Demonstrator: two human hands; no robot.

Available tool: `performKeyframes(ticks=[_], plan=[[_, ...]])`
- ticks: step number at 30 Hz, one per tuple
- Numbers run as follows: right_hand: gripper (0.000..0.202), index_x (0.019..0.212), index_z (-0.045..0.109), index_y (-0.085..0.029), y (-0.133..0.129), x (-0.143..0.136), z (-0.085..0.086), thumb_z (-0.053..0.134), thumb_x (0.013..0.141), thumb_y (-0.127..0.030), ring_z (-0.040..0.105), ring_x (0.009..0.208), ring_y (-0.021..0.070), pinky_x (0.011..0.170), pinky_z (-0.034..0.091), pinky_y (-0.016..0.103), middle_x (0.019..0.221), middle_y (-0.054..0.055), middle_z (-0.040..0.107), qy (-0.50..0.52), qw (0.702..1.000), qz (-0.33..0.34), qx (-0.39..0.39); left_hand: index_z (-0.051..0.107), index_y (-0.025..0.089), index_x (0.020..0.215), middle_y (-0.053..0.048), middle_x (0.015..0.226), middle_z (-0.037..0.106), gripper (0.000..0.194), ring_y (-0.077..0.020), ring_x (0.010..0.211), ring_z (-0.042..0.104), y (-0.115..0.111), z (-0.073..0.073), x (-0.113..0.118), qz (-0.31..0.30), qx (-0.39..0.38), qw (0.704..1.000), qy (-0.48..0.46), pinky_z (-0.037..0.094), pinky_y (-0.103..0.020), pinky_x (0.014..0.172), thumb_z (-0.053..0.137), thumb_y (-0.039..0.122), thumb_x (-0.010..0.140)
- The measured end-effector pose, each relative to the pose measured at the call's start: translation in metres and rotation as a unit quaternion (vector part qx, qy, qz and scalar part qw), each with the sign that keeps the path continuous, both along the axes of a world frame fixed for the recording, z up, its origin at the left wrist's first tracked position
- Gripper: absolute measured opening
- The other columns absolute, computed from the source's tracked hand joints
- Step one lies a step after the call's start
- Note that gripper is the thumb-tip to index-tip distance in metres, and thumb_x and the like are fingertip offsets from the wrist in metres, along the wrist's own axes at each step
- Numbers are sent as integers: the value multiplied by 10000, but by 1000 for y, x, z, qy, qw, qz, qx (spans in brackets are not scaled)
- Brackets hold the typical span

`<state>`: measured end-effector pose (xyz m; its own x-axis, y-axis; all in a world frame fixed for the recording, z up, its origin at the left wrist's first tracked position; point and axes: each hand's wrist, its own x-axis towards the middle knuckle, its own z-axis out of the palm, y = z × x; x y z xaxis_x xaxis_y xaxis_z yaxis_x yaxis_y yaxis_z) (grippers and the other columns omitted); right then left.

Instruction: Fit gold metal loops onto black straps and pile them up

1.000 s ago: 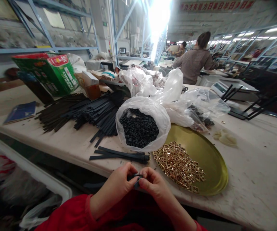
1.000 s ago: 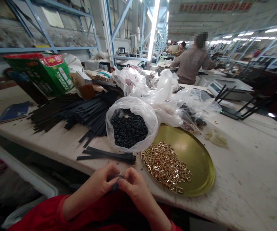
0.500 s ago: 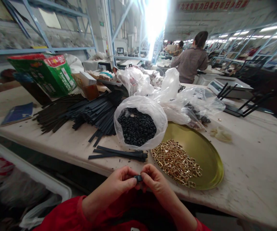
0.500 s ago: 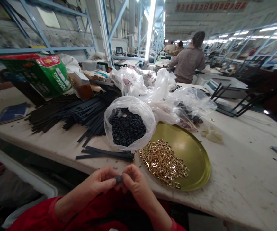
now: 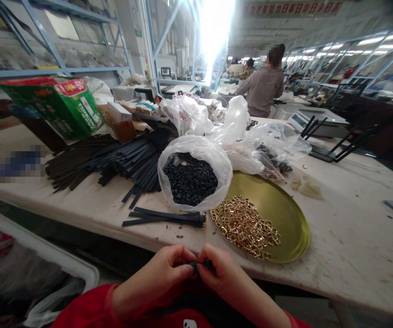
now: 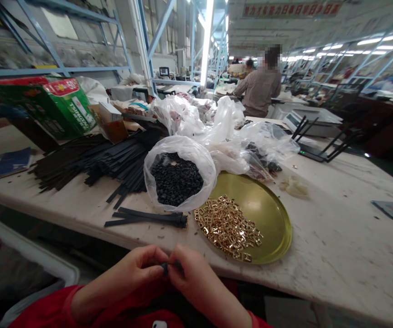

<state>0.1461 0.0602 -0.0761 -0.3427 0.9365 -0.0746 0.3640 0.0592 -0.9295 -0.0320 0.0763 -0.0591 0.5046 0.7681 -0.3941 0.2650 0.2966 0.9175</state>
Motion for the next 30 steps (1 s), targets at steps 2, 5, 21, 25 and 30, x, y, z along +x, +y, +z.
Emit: performKeyframes(ticks=[2, 5, 21, 25, 30], plan=[[57, 702, 541, -191, -2, 1, -2, 529, 737, -148, 470, 608, 115, 540, 328, 213, 654, -26, 559, -17, 1000, 15, 18, 636, 142, 832, -19, 831, 681, 171, -165, 778, 601, 1, -2, 0, -21, 33, 999, 36, 444, -231, 690, 565, 173, 679], [54, 717, 538, -192, -5, 3, -7, 516, 763, -175, 448, 578, 103, 509, 316, 196, 629, -41, 539, 3, 999, 35, -16, 637, 147, 853, -8, 789, 676, 194, -148, 709, 591, 1, 1, -2, -55, 19, 996, 73, 431, -202, 599, 554, 195, 685], [102, 824, 518, -192, -5, 7, -18, 467, 843, -279, 491, 574, 116, 507, 359, 212, 676, -16, 571, 85, 985, 38, -143, 637, 151, 884, -24, 848, 692, 197, -169, 762, 614, 7, 4, -6, -74, 46, 989, 115, 441, -216, 648, 548, 221, 722], [98, 788, 527, -196, -10, 4, -22, 474, 844, -258, 516, 657, 145, 579, 373, 242, 720, 8, 591, -3, 1000, 21, -11, 650, 146, 809, -16, 785, 692, 148, -168, 725, 611, 9, 0, -4, -61, 70, 985, 149, 428, -209, 611, 569, 229, 717], [121, 818, 506, -198, -9, -6, -36, 416, 872, -259, 543, 691, 152, 617, 420, 247, 767, 27, 599, -21, 998, -4, 55, 647, 172, 849, -8, 834, 688, 142, -163, 765, 614, 16, -1, 1, -104, 159, 965, 178, 424, -211, 643, 548, 243, 775]])
